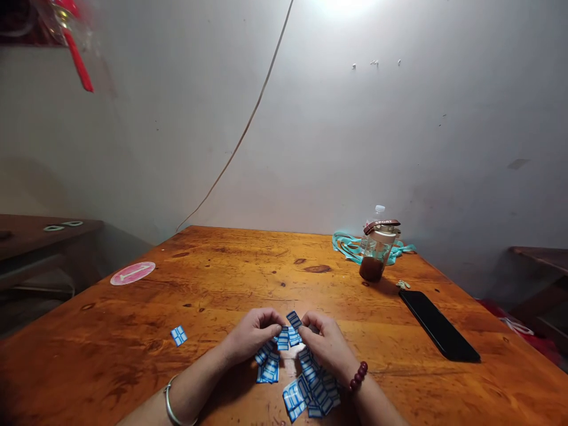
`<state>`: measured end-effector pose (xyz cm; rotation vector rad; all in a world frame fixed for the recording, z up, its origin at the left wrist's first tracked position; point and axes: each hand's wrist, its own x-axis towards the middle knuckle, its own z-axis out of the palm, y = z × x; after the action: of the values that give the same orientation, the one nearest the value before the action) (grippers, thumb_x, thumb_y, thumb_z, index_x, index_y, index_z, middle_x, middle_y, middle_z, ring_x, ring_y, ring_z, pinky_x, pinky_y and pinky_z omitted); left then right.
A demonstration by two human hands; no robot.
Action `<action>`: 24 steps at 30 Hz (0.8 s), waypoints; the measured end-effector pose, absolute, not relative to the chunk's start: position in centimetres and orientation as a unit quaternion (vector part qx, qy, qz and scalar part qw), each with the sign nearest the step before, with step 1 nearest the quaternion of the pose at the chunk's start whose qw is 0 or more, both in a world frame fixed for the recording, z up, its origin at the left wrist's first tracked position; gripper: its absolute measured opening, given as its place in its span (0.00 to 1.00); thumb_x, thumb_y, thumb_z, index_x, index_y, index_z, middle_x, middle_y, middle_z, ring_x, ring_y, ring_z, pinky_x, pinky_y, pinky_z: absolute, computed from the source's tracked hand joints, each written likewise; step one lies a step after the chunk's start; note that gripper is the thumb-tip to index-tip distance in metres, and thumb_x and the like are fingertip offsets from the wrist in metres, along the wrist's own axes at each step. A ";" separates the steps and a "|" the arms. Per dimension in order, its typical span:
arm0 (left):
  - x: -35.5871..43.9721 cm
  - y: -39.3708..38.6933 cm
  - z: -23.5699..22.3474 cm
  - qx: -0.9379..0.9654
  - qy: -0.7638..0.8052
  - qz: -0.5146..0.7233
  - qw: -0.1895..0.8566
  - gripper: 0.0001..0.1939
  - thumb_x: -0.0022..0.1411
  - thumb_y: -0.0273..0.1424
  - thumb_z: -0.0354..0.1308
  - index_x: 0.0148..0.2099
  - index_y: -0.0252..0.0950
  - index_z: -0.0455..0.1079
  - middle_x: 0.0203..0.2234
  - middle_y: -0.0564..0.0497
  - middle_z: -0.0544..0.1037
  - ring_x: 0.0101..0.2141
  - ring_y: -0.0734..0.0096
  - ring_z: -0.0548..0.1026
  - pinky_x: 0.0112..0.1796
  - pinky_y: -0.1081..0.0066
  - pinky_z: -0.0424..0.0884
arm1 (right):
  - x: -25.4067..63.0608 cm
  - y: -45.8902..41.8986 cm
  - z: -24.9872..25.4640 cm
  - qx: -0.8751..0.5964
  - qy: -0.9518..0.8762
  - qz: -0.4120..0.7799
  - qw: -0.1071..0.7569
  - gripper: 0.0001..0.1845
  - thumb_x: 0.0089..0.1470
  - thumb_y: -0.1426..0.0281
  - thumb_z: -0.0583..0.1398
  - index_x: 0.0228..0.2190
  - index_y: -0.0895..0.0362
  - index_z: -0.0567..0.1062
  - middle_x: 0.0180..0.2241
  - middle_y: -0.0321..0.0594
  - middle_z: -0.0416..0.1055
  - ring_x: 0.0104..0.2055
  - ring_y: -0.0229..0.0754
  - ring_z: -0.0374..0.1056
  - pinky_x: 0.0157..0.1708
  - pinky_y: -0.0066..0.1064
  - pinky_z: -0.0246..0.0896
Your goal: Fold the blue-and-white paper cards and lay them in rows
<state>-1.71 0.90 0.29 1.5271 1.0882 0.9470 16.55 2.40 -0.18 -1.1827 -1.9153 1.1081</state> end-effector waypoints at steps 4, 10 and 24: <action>-2.1 1.2 -0.2 0.678 0.500 0.367 0.395 0.09 0.51 0.33 0.52 0.28 0.31 0.66 0.20 0.55 0.69 0.22 0.77 0.65 0.22 0.78 0.59 | 17.7 2.8 0.6 -0.426 -0.805 0.340 0.233 0.13 0.47 0.67 0.53 0.16 0.60 0.65 0.17 0.31 0.56 0.22 0.31 0.52 0.21 0.22 0.46; -2.4 1.3 -0.3 0.750 0.542 0.320 0.203 0.14 0.53 0.39 0.50 0.25 0.34 0.65 0.20 0.54 0.68 0.23 0.76 0.63 0.23 0.77 0.56 | 18.4 3.6 0.2 -0.447 -0.828 0.215 0.261 0.11 0.49 0.65 0.52 0.25 0.58 0.70 0.25 0.37 0.64 0.28 0.36 0.59 0.29 0.26 0.51; -3.8 1.7 -0.7 0.781 0.563 0.241 0.123 0.09 0.50 0.35 0.52 0.33 0.39 0.69 0.33 0.50 0.69 0.37 0.66 0.64 0.37 0.70 0.59 | 16.8 3.4 -1.8 -0.447 -0.833 0.216 0.245 0.04 0.43 0.75 0.54 0.22 0.57 0.69 0.25 0.35 0.66 0.30 0.36 0.59 0.30 0.25 0.50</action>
<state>-3.80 1.74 -0.68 2.2780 1.6424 0.7041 16.79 3.44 -1.84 -1.2205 -2.2741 0.5890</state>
